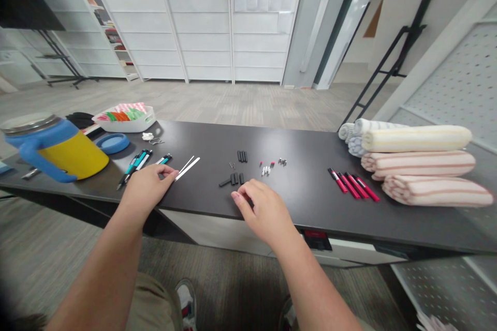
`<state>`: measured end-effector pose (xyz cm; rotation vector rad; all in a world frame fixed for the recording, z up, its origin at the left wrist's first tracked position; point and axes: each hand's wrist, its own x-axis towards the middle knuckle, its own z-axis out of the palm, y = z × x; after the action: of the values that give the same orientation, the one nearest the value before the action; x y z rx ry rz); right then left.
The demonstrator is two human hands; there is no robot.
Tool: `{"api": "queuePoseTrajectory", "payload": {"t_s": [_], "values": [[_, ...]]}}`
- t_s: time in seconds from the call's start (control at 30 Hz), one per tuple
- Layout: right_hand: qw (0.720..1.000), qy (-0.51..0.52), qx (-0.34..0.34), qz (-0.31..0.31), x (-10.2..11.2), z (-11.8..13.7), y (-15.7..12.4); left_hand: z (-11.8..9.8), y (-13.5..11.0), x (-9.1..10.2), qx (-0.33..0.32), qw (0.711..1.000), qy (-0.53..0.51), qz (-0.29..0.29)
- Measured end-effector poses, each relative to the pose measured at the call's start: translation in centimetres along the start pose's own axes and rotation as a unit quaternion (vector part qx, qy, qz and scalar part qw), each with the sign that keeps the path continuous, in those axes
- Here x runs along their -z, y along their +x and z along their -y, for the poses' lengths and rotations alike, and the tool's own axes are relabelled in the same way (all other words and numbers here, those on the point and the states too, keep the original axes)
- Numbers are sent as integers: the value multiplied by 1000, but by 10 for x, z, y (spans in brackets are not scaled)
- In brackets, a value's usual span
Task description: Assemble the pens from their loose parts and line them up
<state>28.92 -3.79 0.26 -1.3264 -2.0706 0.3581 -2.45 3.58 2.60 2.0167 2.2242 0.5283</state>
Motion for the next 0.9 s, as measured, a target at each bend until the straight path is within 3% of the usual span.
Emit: {"api": "queuePoseTrajectory", "payload": {"t_s": [0.1,0.2,0.33,0.47,0.67,0.9], "values": [[999,-19,-25,-43,6,-6,1,-1,1,0,10,1000,-2,5],[982,-119,-93,-111,25,-25,-3,-3,0,0,11,1000,-5,9],[901,-286,-249,-211,66,-65,-22,-4,-1,-2,11,1000,-15,11],[833,-358,-363,-215,95,-100,-44,-6,-1,-4,14,1000,-17,14],[824,-356,-406,-172,98,-122,-53,-11,-2,-4,7,1000,-12,20],[848,-349,-358,-176,83,-112,-45,-17,-2,-5,-9,1000,-27,5]]}}
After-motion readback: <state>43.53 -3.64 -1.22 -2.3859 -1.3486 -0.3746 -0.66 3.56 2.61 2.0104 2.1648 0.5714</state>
